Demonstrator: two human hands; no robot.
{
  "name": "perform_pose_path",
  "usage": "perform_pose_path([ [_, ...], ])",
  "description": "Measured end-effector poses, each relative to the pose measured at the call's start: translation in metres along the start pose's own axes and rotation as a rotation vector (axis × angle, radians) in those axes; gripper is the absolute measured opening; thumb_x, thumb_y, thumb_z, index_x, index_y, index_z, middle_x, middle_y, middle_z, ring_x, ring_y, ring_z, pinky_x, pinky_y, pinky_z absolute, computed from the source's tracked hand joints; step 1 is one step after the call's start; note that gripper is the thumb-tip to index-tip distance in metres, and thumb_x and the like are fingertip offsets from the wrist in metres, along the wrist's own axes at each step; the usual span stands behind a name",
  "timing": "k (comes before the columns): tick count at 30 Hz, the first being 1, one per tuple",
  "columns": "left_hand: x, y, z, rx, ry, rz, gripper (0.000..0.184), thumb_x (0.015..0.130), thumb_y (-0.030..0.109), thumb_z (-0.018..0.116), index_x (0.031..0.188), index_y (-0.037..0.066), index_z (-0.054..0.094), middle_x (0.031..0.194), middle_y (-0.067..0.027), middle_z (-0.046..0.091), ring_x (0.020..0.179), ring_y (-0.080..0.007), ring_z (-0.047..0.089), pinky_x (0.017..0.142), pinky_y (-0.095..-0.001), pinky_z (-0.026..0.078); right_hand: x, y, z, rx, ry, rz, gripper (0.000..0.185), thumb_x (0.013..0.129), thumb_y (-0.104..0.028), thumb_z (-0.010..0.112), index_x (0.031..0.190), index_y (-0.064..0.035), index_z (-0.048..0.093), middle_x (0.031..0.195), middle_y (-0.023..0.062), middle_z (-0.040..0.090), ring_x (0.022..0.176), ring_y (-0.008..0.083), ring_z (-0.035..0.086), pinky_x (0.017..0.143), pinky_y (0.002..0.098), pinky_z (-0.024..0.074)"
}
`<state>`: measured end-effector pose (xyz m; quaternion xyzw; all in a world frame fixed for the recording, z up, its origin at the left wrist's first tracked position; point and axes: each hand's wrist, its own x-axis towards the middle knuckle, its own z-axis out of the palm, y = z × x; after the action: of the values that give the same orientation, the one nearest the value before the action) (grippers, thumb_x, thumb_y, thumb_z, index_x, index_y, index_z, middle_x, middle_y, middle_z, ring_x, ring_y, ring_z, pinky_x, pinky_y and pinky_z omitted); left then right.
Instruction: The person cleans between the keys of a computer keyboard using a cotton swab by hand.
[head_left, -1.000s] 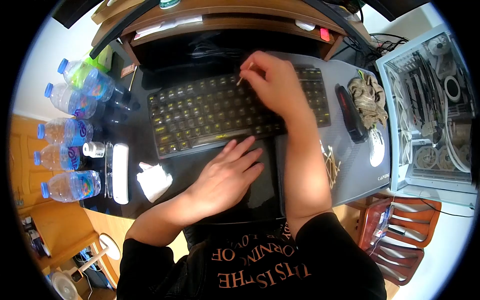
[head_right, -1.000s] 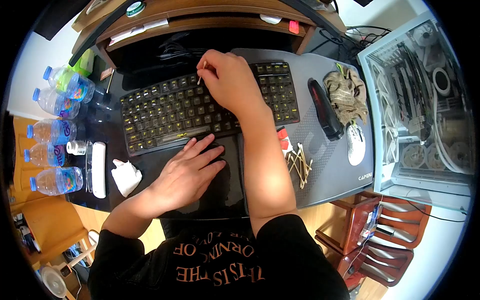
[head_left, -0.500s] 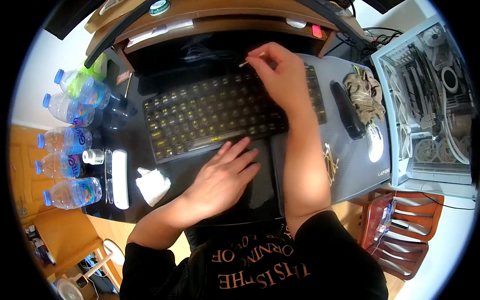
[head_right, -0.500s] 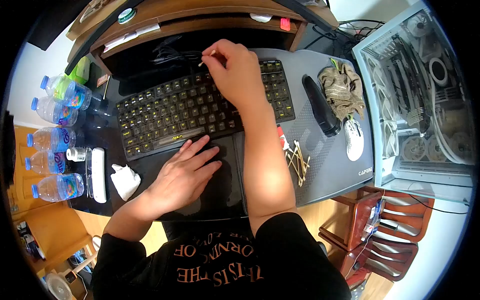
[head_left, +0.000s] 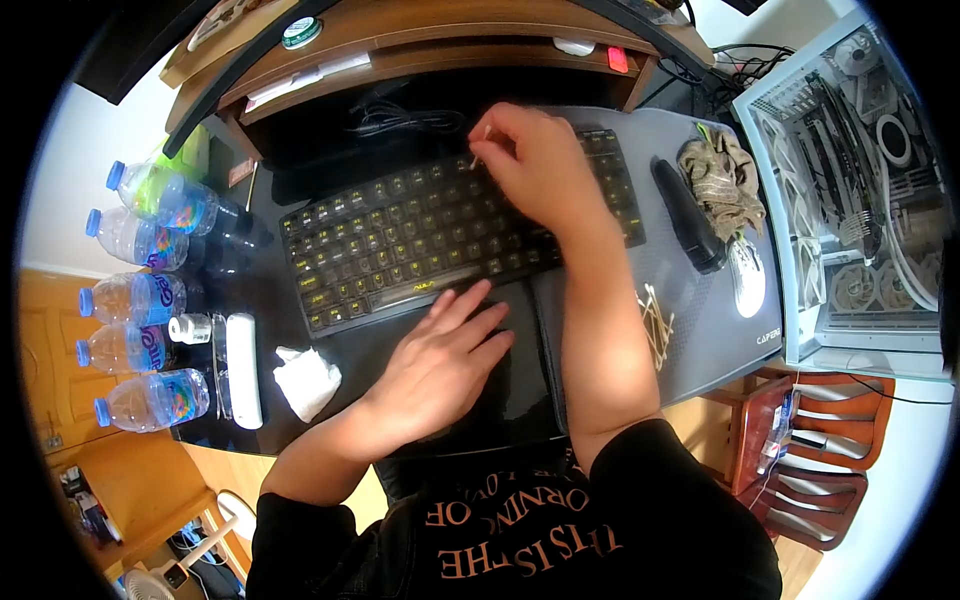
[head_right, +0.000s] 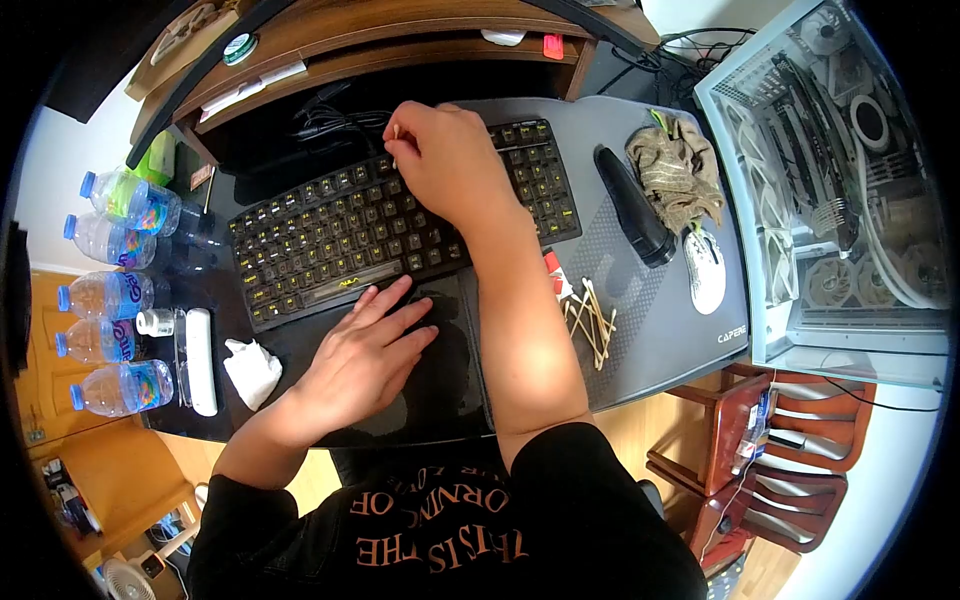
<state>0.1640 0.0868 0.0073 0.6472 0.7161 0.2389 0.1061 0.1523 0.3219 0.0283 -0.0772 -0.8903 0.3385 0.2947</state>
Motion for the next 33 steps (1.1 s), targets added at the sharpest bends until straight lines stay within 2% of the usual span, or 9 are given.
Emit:
perform_pose_path([
  [5, 0.000, -0.001, 0.001, 0.001, 0.004, 0.005, 0.033, 0.084, 0.005, 0.071, 0.117, 0.005, 0.071, 0.136, -0.0153, 0.062, 0.139, -0.0387, 0.047, 0.113, -0.0545, 0.040, 0.000, 0.000, 0.012, -0.054, 0.102, -0.102, 0.005, 0.087, -0.010, 0.070, 0.088, -0.0061, 0.068, 0.074, 0.0136, 0.067, 0.080, 0.0359, 0.064, 0.072, 0.0466, 0.0514],
  [14, -0.001, -0.002, 0.001, -0.021, 0.013, 0.005, 0.032, 0.084, 0.005, 0.070, 0.117, 0.005, 0.071, 0.136, -0.0160, 0.061, 0.140, -0.0388, 0.046, 0.114, -0.0544, 0.039, 0.000, -0.004, 0.006, -0.015, 0.004, -0.047, 0.006, 0.087, -0.010, 0.070, 0.087, -0.0053, 0.066, 0.077, 0.0152, 0.068, 0.080, 0.0364, 0.065, 0.071, 0.0469, 0.0515],
  [17, -0.002, -0.002, 0.001, -0.023, 0.010, 0.003, 0.032, 0.085, 0.006, 0.070, 0.117, 0.005, 0.071, 0.136, -0.0159, 0.061, 0.140, -0.0386, 0.046, 0.115, -0.0541, 0.039, 0.002, -0.001, 0.012, -0.015, 0.141, -0.081, 0.007, 0.087, -0.011, 0.071, 0.087, -0.0048, 0.068, 0.078, 0.0149, 0.069, 0.079, 0.0354, 0.066, 0.070, 0.0446, 0.0522],
  [20, -0.002, -0.002, 0.001, -0.025, 0.019, 0.001, 0.031, 0.086, 0.006, 0.070, 0.117, 0.005, 0.071, 0.137, -0.0158, 0.061, 0.140, -0.0384, 0.046, 0.115, -0.0538, 0.038, 0.004, -0.005, 0.006, 0.083, 0.253, -0.044, 0.008, 0.086, -0.011, 0.073, 0.089, -0.0047, 0.070, 0.078, 0.0140, 0.069, 0.075, 0.0325, 0.067, 0.067, 0.0400, 0.0527],
  [21, -0.002, -0.002, 0.002, -0.024, 0.025, 0.000, 0.031, 0.086, 0.007, 0.070, 0.116, 0.005, 0.071, 0.136, -0.0159, 0.061, 0.140, -0.0383, 0.046, 0.115, -0.0537, 0.038, 0.005, -0.003, 0.002, 0.132, 0.268, -0.007, 0.011, 0.085, -0.012, 0.077, 0.091, -0.0041, 0.072, 0.078, 0.0113, 0.070, 0.069, 0.0249, 0.067, 0.064, 0.0336, 0.0521],
  [24, -0.003, -0.002, 0.004, -0.025, 0.033, 0.010, 0.030, 0.087, 0.007, 0.069, 0.117, 0.005, 0.071, 0.137, -0.0158, 0.061, 0.141, -0.0381, 0.045, 0.116, -0.0536, 0.038, 0.007, -0.010, -0.012, 0.195, 0.362, -0.049, 0.011, 0.085, -0.010, 0.078, 0.091, -0.0025, 0.072, 0.079, 0.0085, 0.072, 0.067, 0.0174, 0.066, 0.063, 0.0294, 0.0505],
  [25, -0.003, -0.003, 0.005, -0.022, 0.038, 0.015, 0.031, 0.087, 0.007, 0.069, 0.117, 0.005, 0.071, 0.137, -0.0158, 0.060, 0.141, -0.0382, 0.044, 0.116, -0.0536, 0.037, 0.009, -0.016, -0.015, 0.257, 0.422, -0.049, 0.011, 0.086, -0.008, 0.078, 0.088, 0.0004, 0.072, 0.077, 0.0041, 0.072, 0.067, 0.0090, 0.062, 0.062, 0.0252, 0.0482],
  [28, -0.005, -0.005, 0.007, 0.004, 0.029, 0.032, 0.032, 0.087, 0.007, 0.068, 0.119, 0.005, 0.069, 0.138, -0.0153, 0.058, 0.143, -0.0383, 0.041, 0.117, -0.0538, 0.035, 0.016, -0.023, -0.018, 0.502, 0.487, 0.045, 0.011, 0.088, -0.007, 0.077, 0.085, 0.0017, 0.071, 0.072, 0.0000, 0.068, 0.064, 0.0037, 0.057, 0.059, 0.0220, 0.0453],
  [33, -0.007, -0.006, 0.011, 0.066, 0.030, 0.063, 0.034, 0.087, 0.010, 0.067, 0.121, 0.005, 0.067, 0.140, -0.0146, 0.057, 0.143, -0.0379, 0.040, 0.118, -0.0541, 0.034, 0.034, 0.010, -0.012, 0.360, 0.207, 0.171, 0.015, 0.086, -0.013, 0.079, 0.084, 0.0001, 0.072, 0.067, -0.0039, 0.063, 0.060, 0.0028, 0.049, 0.055, 0.0215, 0.0399],
])
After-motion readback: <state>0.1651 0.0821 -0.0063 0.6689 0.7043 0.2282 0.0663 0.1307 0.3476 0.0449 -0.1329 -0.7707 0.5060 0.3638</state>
